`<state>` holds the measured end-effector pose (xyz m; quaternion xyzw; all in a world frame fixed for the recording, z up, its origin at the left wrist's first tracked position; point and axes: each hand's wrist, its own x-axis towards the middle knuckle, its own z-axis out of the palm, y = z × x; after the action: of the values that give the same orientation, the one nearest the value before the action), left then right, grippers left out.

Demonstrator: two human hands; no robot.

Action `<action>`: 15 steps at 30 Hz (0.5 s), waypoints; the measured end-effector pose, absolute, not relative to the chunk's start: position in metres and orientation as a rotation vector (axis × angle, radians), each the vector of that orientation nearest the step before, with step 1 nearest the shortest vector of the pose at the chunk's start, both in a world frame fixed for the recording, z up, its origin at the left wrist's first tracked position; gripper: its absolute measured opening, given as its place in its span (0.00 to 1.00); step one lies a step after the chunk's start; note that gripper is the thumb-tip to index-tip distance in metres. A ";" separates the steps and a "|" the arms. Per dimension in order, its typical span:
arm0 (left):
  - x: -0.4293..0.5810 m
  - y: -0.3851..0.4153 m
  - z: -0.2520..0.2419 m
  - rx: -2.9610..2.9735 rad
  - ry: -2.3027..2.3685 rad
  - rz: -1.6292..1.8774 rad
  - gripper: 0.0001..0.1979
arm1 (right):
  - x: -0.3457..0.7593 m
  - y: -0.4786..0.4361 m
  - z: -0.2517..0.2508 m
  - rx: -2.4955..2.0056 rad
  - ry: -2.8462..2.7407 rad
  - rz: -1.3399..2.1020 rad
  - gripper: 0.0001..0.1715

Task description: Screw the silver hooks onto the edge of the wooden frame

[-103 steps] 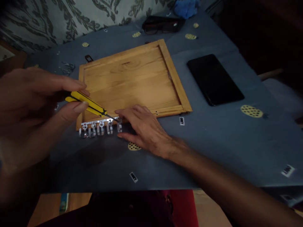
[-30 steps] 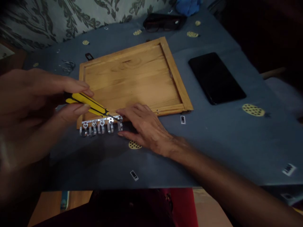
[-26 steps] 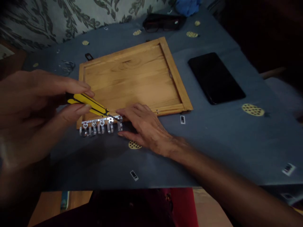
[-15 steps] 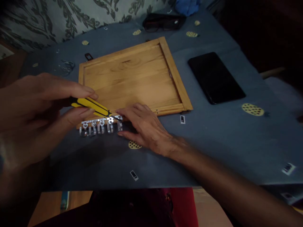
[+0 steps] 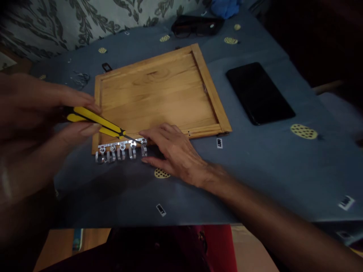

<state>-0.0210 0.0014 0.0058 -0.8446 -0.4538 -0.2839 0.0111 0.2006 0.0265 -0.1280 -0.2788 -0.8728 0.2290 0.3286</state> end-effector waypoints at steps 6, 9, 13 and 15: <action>-0.017 0.005 0.006 -2.611 -1.385 -0.813 0.08 | 0.200 0.027 -0.127 -0.739 -2.280 0.618 0.27; -0.017 0.005 0.005 -2.613 -1.376 -0.812 0.09 | 0.200 0.026 -0.127 -0.732 -2.279 0.604 0.27; -0.017 0.005 0.004 -2.590 -1.406 -0.733 0.11 | 0.201 0.026 -0.128 -0.747 -2.290 0.620 0.27; -0.017 0.005 0.003 -2.582 -1.413 -0.726 0.10 | 0.201 0.027 -0.128 -0.742 -2.285 0.628 0.27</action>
<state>-0.0173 0.0050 0.0032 -0.8504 -0.4654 -0.2392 0.0550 0.2009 0.0267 -0.1276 -0.2829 -0.8708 0.2393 0.3232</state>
